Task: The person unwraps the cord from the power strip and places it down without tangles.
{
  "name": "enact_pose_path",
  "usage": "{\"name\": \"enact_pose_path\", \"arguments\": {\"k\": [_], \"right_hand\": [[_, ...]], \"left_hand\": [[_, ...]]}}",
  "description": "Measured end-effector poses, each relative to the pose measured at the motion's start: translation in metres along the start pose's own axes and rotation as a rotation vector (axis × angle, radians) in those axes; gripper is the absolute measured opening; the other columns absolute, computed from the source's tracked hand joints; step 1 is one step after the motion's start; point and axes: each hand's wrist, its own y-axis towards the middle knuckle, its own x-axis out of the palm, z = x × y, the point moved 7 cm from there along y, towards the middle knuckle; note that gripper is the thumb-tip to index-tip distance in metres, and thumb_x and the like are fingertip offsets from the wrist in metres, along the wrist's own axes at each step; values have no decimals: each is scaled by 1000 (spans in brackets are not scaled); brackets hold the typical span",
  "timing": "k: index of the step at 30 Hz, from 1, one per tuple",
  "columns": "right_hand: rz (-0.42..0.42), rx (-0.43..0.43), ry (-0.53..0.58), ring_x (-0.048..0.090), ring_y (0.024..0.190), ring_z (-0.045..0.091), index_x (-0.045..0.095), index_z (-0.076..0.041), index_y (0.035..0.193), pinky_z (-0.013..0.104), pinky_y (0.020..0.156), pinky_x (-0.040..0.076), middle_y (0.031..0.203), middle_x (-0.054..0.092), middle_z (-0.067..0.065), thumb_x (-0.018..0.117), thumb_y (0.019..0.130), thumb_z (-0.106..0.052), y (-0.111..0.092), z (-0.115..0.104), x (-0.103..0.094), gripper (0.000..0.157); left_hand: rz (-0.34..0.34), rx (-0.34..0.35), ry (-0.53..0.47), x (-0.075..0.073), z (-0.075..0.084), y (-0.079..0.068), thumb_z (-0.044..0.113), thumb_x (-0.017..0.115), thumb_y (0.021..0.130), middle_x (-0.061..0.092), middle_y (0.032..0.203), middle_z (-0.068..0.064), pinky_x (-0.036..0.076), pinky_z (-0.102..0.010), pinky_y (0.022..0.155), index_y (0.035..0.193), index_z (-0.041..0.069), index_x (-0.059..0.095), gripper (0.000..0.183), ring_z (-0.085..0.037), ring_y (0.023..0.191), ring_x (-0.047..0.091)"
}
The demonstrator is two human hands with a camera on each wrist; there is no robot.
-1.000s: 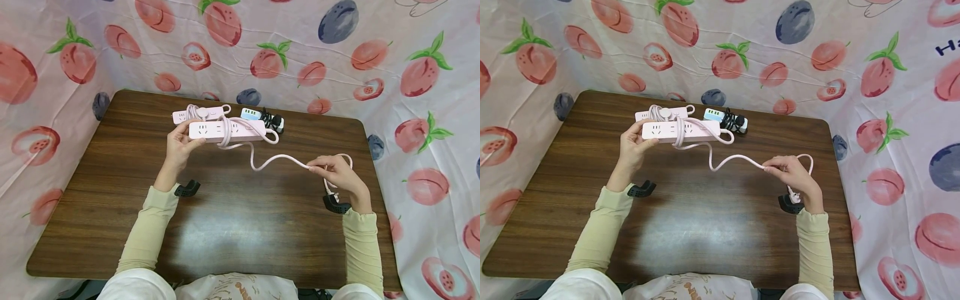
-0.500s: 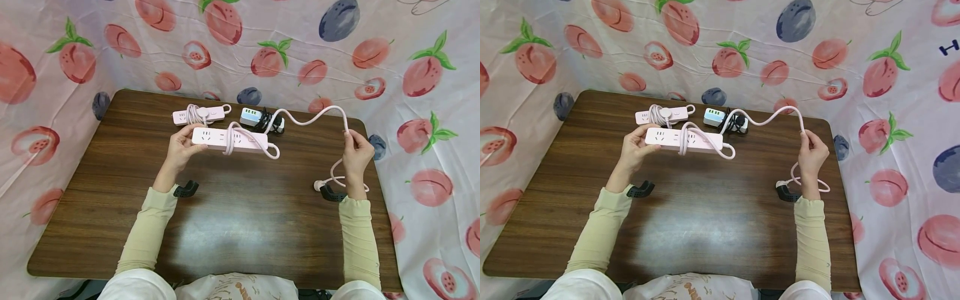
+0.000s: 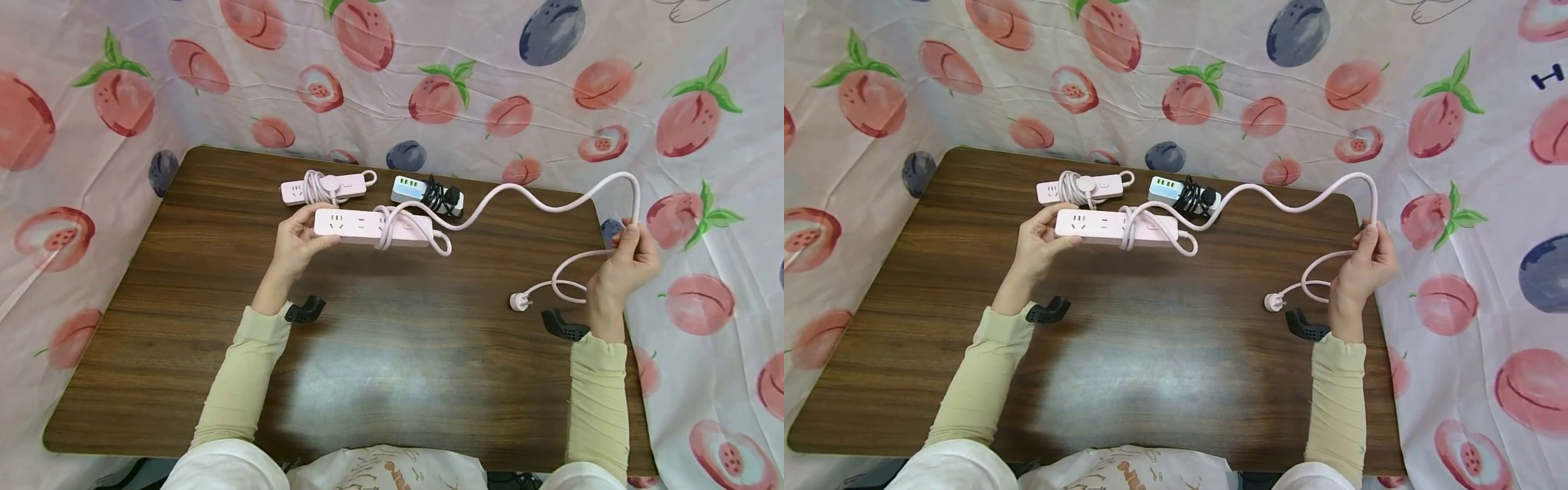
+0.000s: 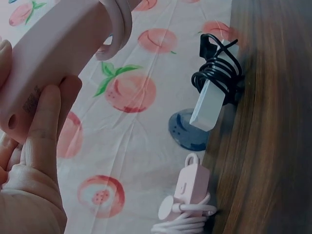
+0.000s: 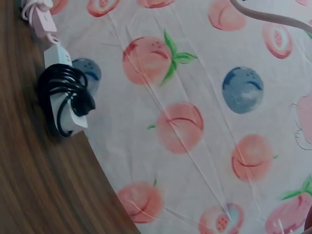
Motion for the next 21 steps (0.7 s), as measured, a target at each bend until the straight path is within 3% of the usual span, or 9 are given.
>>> {"name": "enact_pose_path", "arguments": {"k": [8, 11, 18, 21], "right_hand": [[114, -10, 45, 46, 55, 13, 64, 16, 80, 20, 52, 35, 57, 49, 8, 61, 87, 5, 7, -14, -30, 13], [106, -49, 58, 46, 55, 15, 62, 19, 81, 20, 51, 35, 56, 47, 8, 60, 88, 4, 6, -18, -36, 17], [118, 16, 344, 48, 53, 22, 51, 24, 83, 27, 53, 46, 61, 45, 17, 50, 91, 7, 5, -17, -38, 19], [99, 7, 374, 49, 52, 23, 50, 26, 82, 28, 54, 49, 62, 47, 19, 48, 92, 9, 5, -16, -38, 19]], "left_hand": [[127, 57, 42, -18, 2, 0, -34, 57, 65, 63, 97, -4, 53, -18, 63, 112, -26, 46, 49, -11, 82, 59], [176, 74, 40, -24, 2, -1, -34, 58, 65, 63, 96, -5, 53, -18, 63, 111, -23, 50, 48, -12, 81, 59], [322, 67, 24, -37, 0, 0, -28, 61, 69, 61, 97, -7, 54, -20, 68, 114, -15, 55, 47, -13, 83, 59], [380, 69, -18, -42, 2, 0, -27, 60, 71, 60, 98, -8, 53, -20, 69, 113, -14, 56, 44, -14, 86, 58]]}}
